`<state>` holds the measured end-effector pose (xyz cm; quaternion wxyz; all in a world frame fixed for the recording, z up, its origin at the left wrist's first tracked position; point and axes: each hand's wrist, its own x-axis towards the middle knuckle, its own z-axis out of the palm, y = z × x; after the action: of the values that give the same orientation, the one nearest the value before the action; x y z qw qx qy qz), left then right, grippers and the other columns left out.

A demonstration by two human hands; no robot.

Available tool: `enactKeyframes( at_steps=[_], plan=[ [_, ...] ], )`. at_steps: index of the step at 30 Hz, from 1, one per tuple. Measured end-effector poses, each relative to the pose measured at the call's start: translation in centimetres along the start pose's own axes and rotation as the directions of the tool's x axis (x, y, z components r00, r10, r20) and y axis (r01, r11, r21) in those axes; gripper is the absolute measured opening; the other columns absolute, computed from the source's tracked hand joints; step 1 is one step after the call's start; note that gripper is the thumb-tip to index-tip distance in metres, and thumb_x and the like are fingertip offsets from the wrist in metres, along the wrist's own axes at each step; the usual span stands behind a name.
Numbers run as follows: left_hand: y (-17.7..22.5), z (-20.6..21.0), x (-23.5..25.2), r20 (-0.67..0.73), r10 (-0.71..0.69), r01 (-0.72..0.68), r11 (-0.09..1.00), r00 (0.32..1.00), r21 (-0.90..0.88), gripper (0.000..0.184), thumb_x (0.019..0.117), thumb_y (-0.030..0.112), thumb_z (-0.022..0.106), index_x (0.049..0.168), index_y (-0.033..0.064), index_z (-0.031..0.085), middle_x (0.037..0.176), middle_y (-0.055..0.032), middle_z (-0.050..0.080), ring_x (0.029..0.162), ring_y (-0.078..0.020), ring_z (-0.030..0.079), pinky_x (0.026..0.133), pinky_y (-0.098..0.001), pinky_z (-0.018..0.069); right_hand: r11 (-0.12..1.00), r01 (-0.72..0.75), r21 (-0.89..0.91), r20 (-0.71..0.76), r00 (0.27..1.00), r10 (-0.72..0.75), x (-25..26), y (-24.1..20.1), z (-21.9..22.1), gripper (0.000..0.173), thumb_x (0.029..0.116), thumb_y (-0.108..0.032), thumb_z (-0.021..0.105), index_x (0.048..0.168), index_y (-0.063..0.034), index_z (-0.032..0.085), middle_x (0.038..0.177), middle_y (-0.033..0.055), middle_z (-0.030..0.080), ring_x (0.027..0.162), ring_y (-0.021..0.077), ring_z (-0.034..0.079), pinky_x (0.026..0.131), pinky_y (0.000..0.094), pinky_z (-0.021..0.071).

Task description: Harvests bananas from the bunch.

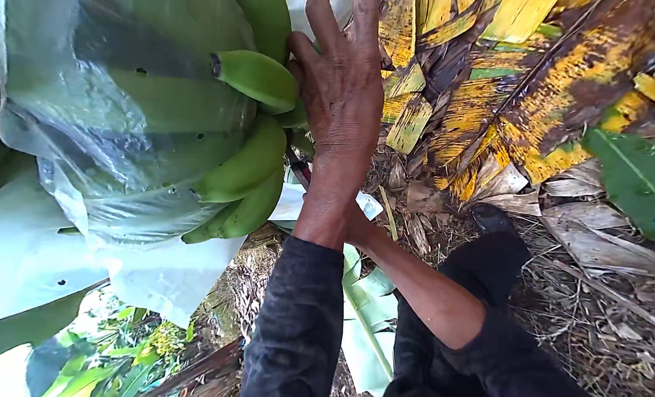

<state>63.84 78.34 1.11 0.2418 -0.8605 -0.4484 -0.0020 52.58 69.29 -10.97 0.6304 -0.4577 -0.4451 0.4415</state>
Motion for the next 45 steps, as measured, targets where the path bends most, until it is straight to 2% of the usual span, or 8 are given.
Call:
enactKeyframes(
  at_steps=[4, 8, 11, 17, 22, 28, 33, 45],
  plan=[
    [-0.2, 0.5, -0.1, -0.004, -0.017, 0.017, 1.0, 1.0, -0.015, 0.068, 0.089, 0.006, 0.064, 0.149, 0.0354, 0.053, 0.141, -0.0258, 0.049, 0.113, -0.0429, 0.056, 0.087, -0.047, 0.0491, 0.996, 0.041, -0.085, 0.018, 0.999, -0.04, 0.6, -3.3, -3.3, 0.019, 0.0812, -0.003, 0.079, 0.096, 0.003, 0.069, 0.085, 0.0151, 0.068, 0.077, 0.0237, 0.068, 0.071, 0.0426, 0.0581],
    [-0.9, 0.5, -0.5, 0.019, -0.008, 0.009, 0.998, 1.0, -0.061, 0.065, 0.0911, 0.007, 0.062, 0.151, 0.0317, 0.052, 0.137, -0.027, 0.054, 0.115, -0.046, 0.056, 0.089, -0.0504, 0.0485, 0.979, -0.151, -0.14, 0.218, 0.959, 0.18, -1.8, -1.1, 1.0, 0.028, 0.0923, -0.011, 0.07, 0.114, 0.0062, 0.068, 0.105, 0.0232, 0.069, 0.1, 0.033, 0.067, 0.091, 0.0485, 0.0533],
    [-1.7, -1.1, -1.8, 0.251, -0.025, 0.068, 0.984, 0.968, -0.164, 0.079, 0.0914, 0.003, 0.062, 0.162, 0.0233, 0.034, 0.141, -0.0286, 0.049, 0.124, -0.0476, 0.051, 0.096, -0.0542, 0.0488, 0.809, -0.414, -0.418, 0.529, 0.613, 0.587, -10.3, -0.5, 2.0, 0.042, 0.1074, -0.031, 0.048, 0.136, -0.001, 0.055, 0.116, 0.0257, 0.068, 0.111, 0.0421, 0.066, 0.096, 0.0609, 0.0511],
    [-5.0, 3.5, -9.4, 0.502, 0.112, 0.177, 0.852, 0.858, -0.492, 0.089, 0.085, 0.002, 0.07, 0.163, 0.0189, 0.029, 0.138, -0.0293, 0.051, 0.115, -0.0439, 0.061, 0.09, -0.0567, 0.0576, 0.454, -0.89, -0.045, 0.109, 0.448, 0.887, -28.1, -1.2, -8.1, 0.051, 0.1052, -0.035, 0.052, 0.148, -0.007, 0.045, 0.091, 0.0166, 0.067, 0.07, 0.0281, 0.067, 0.067, 0.0501, 0.059],
    [-3.7, 8.3, -19.5, 0.498, 0.551, 0.116, 0.585, 0.67, -0.803, 0.067, 0.0904, 0.0, 0.064, 0.154, 0.0103, 0.044, 0.134, -0.0234, 0.059, 0.118, -0.036, 0.063, 0.1, -0.0534, 0.0542, 0.314, -0.894, 0.321, -0.26, 0.236, 0.936, -32.8, -4.4, -19.4, 0.042, 0.1074, -0.021, 0.043, 0.144, -0.0044, 0.034, 0.074, 0.0095, 0.058, 0.052, 0.0202, 0.059, 0.048, 0.0404, 0.0548],
    [-1.0, 0.8, -30.3, 0.354, 0.815, -0.086, 0.437, 0.458, -0.895, 0.059, 0.0768, -0.012, 0.069, 0.13, 0.014, 0.068, 0.124, -0.0154, 0.067, 0.122, -0.0352, 0.062, 0.106, -0.0536, 0.0505, 0.434, -0.876, 0.212, -0.29, 0.367, 0.884, -31.0, -10.7, -20.4, 0.04, 0.1056, -0.018, 0.048, 0.143, -0.0038, 0.047, 0.087, 0.0104, 0.066, 0.06, 0.0198, 0.063, 0.053, 0.0382, 0.0572],
    [-3.7, -4.4, -38.2, 0.238, 0.836, -0.182, 0.367, 0.494, -0.912, 0.024, 0.0952, 0.0, 0.061, 0.113, 0.0096, 0.072, 0.109, -0.0134, 0.069, 0.109, -0.0325, 0.065, 0.101, -0.0486, 0.0521, 0.36, -0.928, 0.098, 0.072, 0.367, 0.927, -29.4, -13.5, -16.1, 0.037, 0.1084, -0.024, 0.045, 0.141, -0.0071, 0.052, 0.085, 0.0073, 0.065, 0.06, 0.0176, 0.062, 0.053, 0.0347, 0.0561],
    [-6.1, -7.9, -48.4, 0.269, 0.742, -0.157, 0.449, 0.614, -0.88, 0.021, 0.1019, 0.005, 0.051, 0.109, 0.0081, 0.07, 0.108, -0.0118, 0.069, 0.108, -0.0292, 0.066, 0.101, -0.0443, 0.0511, 0.244, -0.921, -0.303, 0.361, 0.126, 0.924, -30.5, -11.9, -9.5, 0.03, 0.108, -0.024, 0.048, 0.131, -0.0081, 0.058, 0.078, 0.0059, 0.061, 0.054, 0.0151, 0.057, 0.048, 0.0301, 0.0509]
  ],
)
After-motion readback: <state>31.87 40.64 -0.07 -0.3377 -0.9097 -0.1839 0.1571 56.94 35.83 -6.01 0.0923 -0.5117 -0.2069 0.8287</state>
